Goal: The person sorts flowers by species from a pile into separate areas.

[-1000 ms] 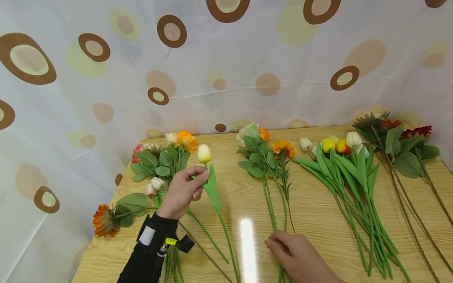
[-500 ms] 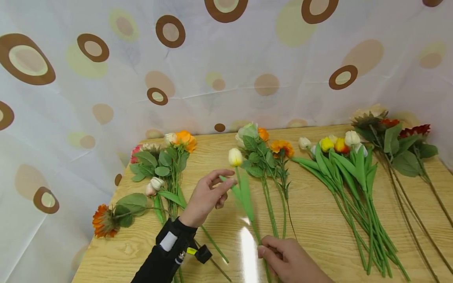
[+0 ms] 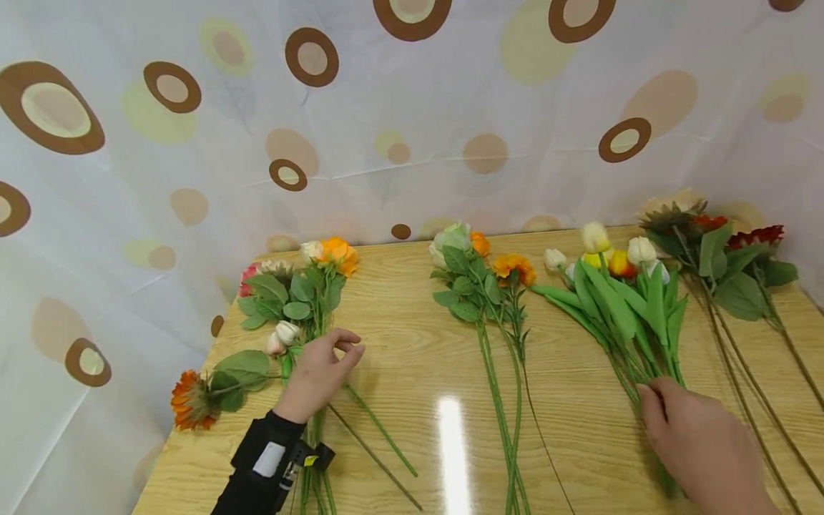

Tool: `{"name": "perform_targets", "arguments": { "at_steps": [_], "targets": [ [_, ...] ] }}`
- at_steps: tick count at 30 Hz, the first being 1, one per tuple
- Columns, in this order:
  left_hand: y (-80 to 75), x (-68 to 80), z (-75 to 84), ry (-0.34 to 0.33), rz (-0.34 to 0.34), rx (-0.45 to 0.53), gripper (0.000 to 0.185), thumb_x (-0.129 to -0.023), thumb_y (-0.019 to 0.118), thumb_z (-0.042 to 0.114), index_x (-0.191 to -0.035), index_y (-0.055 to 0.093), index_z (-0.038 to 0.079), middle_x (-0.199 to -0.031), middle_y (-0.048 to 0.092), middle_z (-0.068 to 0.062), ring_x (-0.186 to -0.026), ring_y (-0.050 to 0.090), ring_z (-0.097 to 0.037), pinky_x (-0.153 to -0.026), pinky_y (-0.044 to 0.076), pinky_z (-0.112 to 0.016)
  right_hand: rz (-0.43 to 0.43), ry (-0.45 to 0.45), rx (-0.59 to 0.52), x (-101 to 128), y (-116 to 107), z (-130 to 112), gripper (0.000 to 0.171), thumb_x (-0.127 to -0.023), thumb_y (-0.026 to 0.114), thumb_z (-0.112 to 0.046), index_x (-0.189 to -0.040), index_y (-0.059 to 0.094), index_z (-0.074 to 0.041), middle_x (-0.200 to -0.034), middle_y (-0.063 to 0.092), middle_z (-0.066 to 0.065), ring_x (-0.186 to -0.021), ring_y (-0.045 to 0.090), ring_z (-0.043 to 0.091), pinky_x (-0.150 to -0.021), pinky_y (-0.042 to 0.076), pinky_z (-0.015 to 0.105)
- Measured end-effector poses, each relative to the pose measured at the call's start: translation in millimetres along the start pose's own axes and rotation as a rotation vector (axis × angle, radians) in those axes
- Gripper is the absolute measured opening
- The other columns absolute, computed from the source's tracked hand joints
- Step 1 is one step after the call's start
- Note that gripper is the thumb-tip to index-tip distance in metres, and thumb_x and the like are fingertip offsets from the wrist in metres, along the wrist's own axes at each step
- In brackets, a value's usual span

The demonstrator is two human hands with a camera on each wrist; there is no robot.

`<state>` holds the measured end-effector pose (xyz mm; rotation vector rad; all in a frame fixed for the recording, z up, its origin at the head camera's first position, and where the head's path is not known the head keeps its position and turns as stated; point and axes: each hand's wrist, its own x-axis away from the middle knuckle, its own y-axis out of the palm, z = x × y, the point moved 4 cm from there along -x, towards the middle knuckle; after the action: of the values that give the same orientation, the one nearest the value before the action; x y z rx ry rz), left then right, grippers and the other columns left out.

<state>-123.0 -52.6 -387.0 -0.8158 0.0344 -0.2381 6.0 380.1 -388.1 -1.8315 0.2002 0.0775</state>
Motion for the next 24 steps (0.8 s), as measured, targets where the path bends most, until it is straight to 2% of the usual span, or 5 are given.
{"name": "perform_targets", "arguments": {
  "at_steps": [4, 9, 11, 15, 24],
  "targets": [
    [-16.0, 1.3, -14.2, -0.046, 0.148, -0.301, 0.022, -0.098, 0.065, 0.028, -0.105, 0.069, 0.007, -0.084, 0.066, -0.005, -0.048, 0.047, -0.01, -0.043, 0.034, -0.025, -0.067, 0.08, 0.031, 0, 6, 20, 0.038, -0.1, 0.056, -0.011, -0.064, 0.045, -0.007, -0.049, 0.037, 0.0, -0.04, 0.034, 0.015, -0.042, 0.027, 0.028],
    [-21.6, 2.0, -26.0, -0.097, 0.196, -0.533, 0.026, -0.093, 0.071, 0.027, -0.076, 0.063, 0.01, -0.058, 0.048, -0.003, -0.039, 0.04, -0.014, -0.039, 0.025, -0.026, -0.31, 0.163, 0.032, -1, 20, 36, 0.043, -0.105, 0.049, -0.021, -0.064, 0.044, -0.009, -0.051, 0.04, 0.001, -0.043, 0.039, 0.016, -0.047, 0.031, 0.031],
    [-19.6, 1.4, -29.8, -0.115, 0.194, -0.576, 0.03, -0.092, 0.072, 0.03, -0.072, 0.061, 0.011, -0.055, 0.044, -0.003, -0.038, 0.039, -0.016, -0.039, 0.024, -0.027, -0.417, 0.19, 0.036, -2, 26, 40, 0.043, -0.106, 0.046, -0.024, -0.069, 0.05, -0.003, -0.053, 0.047, 0.001, -0.045, 0.045, 0.016, -0.048, 0.036, 0.033],
    [-14.2, -1.5, -35.8, -0.137, 0.183, -0.598, 0.03, -0.09, 0.074, 0.032, -0.071, 0.064, 0.012, -0.055, 0.046, -0.002, -0.039, 0.04, -0.016, -0.04, 0.025, -0.028, -0.458, 0.182, 0.055, -3, 29, 39, 0.044, -0.106, 0.047, -0.027, -0.076, 0.058, 0.003, -0.055, 0.054, 0.002, -0.045, 0.051, 0.016, -0.048, 0.041, 0.035],
    [-6.2, -12.5, -41.9, -0.123, 0.228, -0.612, 0.041, -0.091, 0.073, 0.033, -0.056, 0.061, 0.016, -0.046, 0.043, -0.001, -0.035, 0.038, -0.015, -0.039, 0.02, -0.027, -0.35, 0.155, 0.062, 3, 28, 33, 0.044, -0.104, 0.052, -0.032, -0.067, 0.047, -0.009, -0.05, 0.04, 0.001, -0.042, 0.039, 0.016, -0.046, 0.031, 0.031]
  ]
}}
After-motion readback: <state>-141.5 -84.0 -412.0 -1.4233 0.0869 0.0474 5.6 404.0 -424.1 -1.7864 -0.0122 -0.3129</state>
